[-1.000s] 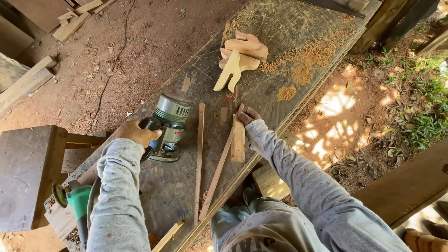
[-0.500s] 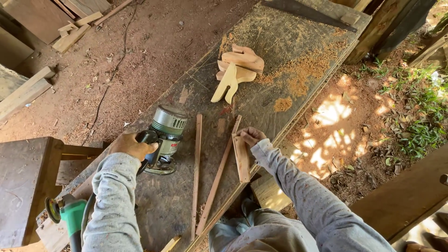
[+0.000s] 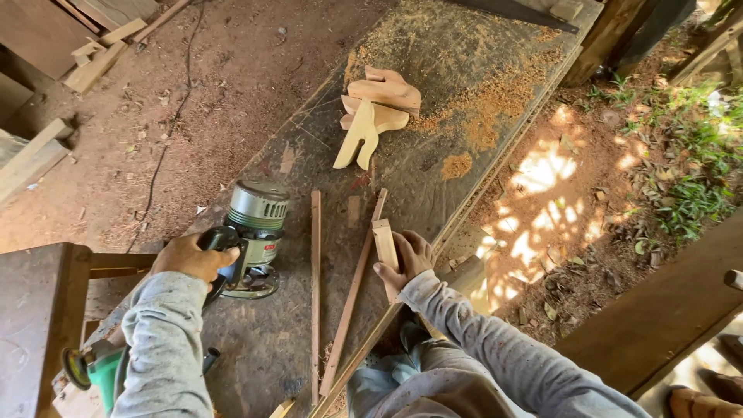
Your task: Using a wood router to shape and finish small wooden pieces.
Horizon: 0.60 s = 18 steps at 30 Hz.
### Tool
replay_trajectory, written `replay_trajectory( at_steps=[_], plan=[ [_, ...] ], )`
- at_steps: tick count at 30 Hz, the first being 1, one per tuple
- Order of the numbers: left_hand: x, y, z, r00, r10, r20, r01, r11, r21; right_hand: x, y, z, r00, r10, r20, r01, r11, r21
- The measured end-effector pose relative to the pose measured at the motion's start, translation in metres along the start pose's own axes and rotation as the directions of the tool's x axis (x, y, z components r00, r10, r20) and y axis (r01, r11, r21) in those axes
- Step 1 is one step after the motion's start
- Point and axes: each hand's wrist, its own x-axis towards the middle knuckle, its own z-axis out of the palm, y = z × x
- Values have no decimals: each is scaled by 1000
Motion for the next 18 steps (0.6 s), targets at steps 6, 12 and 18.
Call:
replay_trajectory(
  at_steps=[6,12,18],
  plan=[
    [29,-15,17,1000,17,-11,-17,1000,0,-9,-12,1,998,-68,7,67,995,78],
    [10,-5,11,999,17,-27,-17,1000,-20,-15,-18,-2,997,-77,12,76,991,110],
    [4,0,7,1000,0,-19,-1,998,-63,-12,-21,-2,998,-47,35,44,997,64]
  ],
)
